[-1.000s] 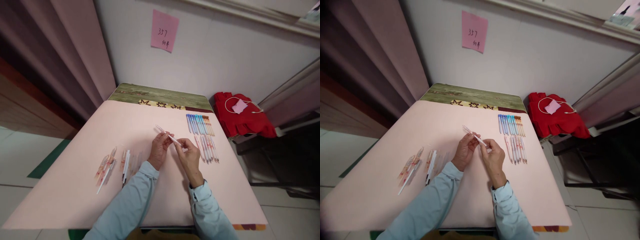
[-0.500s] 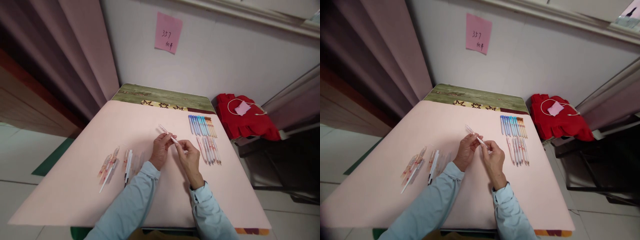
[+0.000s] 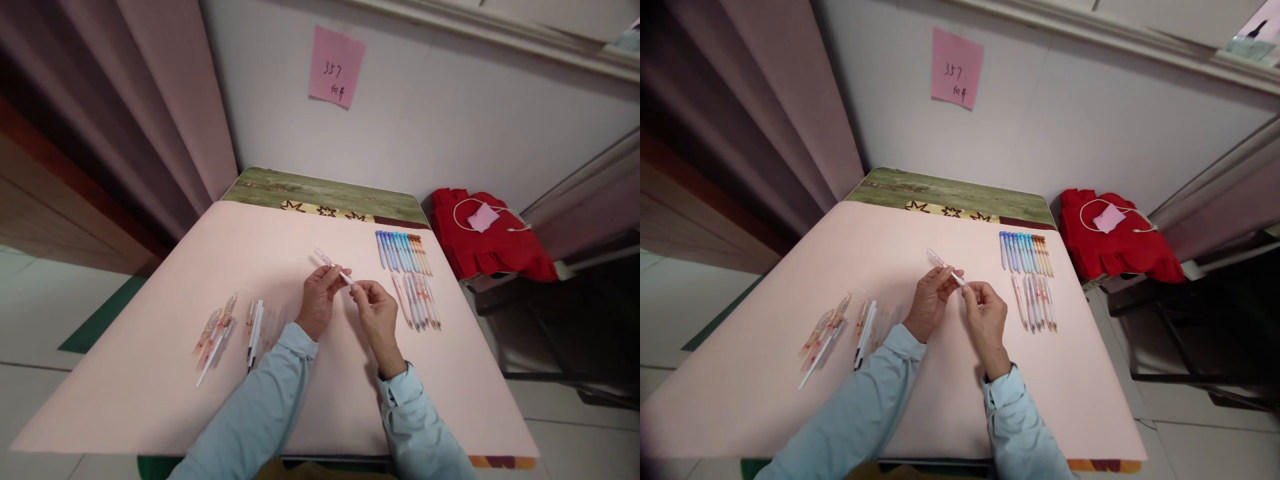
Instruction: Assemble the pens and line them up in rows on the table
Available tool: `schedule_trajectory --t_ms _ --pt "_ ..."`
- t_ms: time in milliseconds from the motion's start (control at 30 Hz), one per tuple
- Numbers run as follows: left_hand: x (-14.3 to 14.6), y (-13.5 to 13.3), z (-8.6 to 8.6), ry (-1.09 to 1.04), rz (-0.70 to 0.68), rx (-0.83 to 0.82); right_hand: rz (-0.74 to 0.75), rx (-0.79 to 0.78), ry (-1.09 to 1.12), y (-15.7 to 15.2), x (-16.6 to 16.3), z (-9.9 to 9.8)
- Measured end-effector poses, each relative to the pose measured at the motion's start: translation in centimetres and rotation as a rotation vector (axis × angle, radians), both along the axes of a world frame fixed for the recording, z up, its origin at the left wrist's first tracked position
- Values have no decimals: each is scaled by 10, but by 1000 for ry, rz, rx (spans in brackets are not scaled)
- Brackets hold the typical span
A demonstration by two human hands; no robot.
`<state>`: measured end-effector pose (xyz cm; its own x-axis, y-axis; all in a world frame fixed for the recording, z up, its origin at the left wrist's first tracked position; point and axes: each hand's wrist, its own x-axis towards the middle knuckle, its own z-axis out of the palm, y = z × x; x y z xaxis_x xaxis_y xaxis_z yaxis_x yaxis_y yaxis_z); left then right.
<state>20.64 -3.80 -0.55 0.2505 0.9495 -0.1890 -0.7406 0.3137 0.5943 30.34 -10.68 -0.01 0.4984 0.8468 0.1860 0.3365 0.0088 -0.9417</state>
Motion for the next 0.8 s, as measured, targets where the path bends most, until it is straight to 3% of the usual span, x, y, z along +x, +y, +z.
schedule_trajectory --t_ms 533,800 --pt "-1 -2 -4 85 -198 51 -50 -104 -137 -3 2 5" --pt "1 0 -5 68 -104 119 -49 -93 -110 -3 2 1"
